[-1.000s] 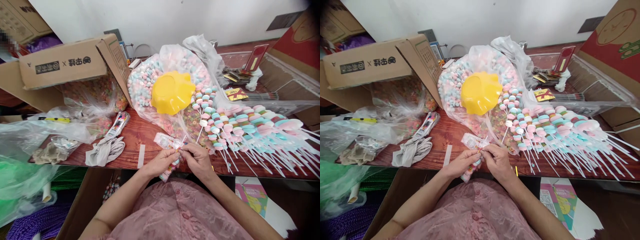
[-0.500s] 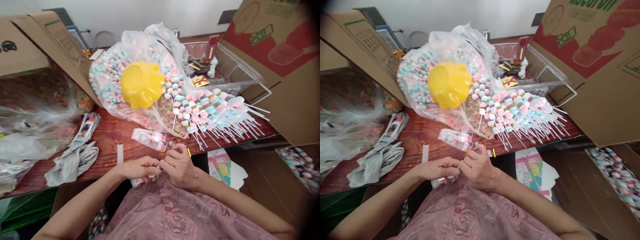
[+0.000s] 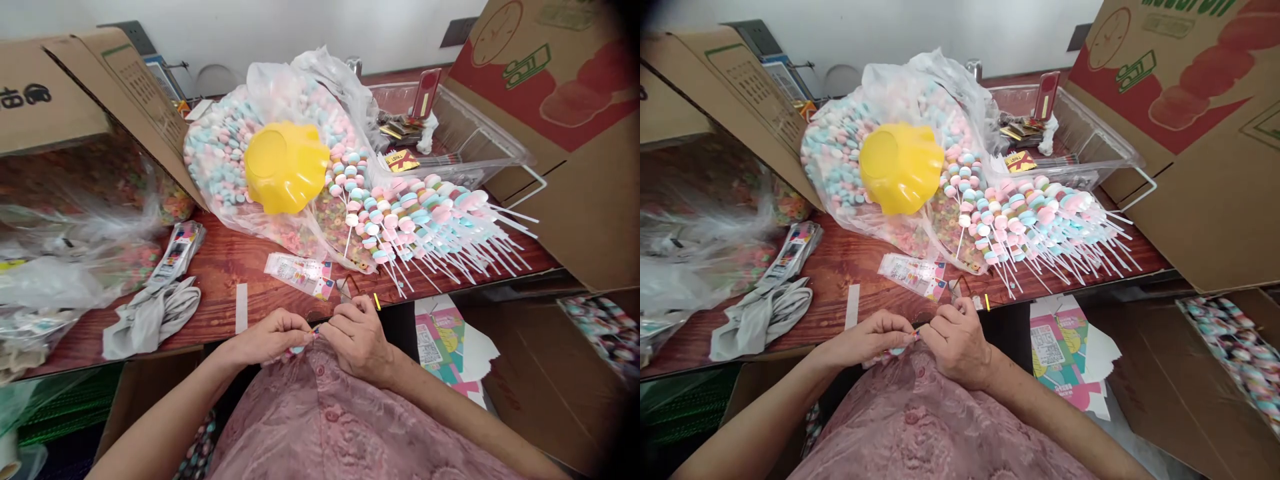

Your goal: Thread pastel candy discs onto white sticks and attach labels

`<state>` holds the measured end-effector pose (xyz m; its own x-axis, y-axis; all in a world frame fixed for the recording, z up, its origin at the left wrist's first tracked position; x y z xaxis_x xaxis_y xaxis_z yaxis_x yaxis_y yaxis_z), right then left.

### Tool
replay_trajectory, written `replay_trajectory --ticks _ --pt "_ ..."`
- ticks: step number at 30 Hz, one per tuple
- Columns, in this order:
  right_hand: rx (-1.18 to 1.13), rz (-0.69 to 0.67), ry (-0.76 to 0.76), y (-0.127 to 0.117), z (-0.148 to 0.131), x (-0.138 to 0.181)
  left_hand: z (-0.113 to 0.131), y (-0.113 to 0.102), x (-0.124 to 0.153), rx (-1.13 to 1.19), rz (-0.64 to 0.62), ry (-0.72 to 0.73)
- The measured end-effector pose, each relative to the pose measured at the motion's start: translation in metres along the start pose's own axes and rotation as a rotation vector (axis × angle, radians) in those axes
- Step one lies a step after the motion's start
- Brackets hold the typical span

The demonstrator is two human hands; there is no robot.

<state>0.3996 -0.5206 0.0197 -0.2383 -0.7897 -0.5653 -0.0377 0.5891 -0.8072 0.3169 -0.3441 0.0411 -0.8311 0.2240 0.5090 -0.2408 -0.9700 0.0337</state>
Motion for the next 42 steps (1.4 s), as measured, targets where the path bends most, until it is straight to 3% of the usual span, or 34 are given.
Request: replay_trajectory --ticks 3,6,9,11,14,17,20,26,30,33,38,42 --pt "0.011 -0.081 0.044 0.005 0.003 0.012 0.001 0.006 -0.002 -0.228 0.067 0.131" --pt "-0.054 -0.031 0.237 -0.004 0.014 0.03 0.0 0.012 -0.004 -0.469 0.205 0.284" --pt "-0.022 0.167 0.547 -0.019 0.032 0.053 -0.003 0.012 -0.008 -0.277 0.249 0.279" --pt "0.085 0.194 0.62 -0.02 0.042 0.067 -0.004 0.012 -0.012 0.0 0.287 0.223" --pt "0.217 0.115 0.574 -0.009 0.053 0.079 -0.005 0.016 -0.022 0.287 0.31 0.144" --pt "0.192 0.085 0.507 0.002 0.061 0.084 -0.006 0.022 -0.029 0.335 0.28 0.147" --pt "0.044 0.065 0.453 -0.003 0.067 0.082 -0.01 0.022 -0.03 0.347 0.31 0.164" --pt "-0.258 0.33 0.578 -0.029 0.055 0.032 -0.001 0.021 -0.03 0.422 0.397 0.171" --pt "-0.168 0.3 0.304 -0.014 0.038 -0.018 0.012 0.023 -0.039 0.536 0.441 0.208" --pt "-0.042 0.255 0.132 0.006 0.035 -0.037 0.013 0.02 -0.04 0.623 0.513 0.225" --pt "-0.024 0.253 -0.029 0.014 0.035 -0.037 0.007 0.011 -0.039 0.669 0.577 0.246" --pt "-0.012 0.254 -0.004 0.01 0.035 -0.038 0.011 0.009 -0.043 0.707 0.56 0.285"
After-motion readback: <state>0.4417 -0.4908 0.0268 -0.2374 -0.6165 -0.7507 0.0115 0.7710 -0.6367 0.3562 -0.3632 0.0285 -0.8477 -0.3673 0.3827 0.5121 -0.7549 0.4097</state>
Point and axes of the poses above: each hand's wrist, its own x-axis away from the middle knuckle, its own y-axis out of the palm, z = x × y, the point moved 1 cm from there along -x, towards the middle knuckle, and after that the axes turned 7 degrees about x, right-handed, at the moved point
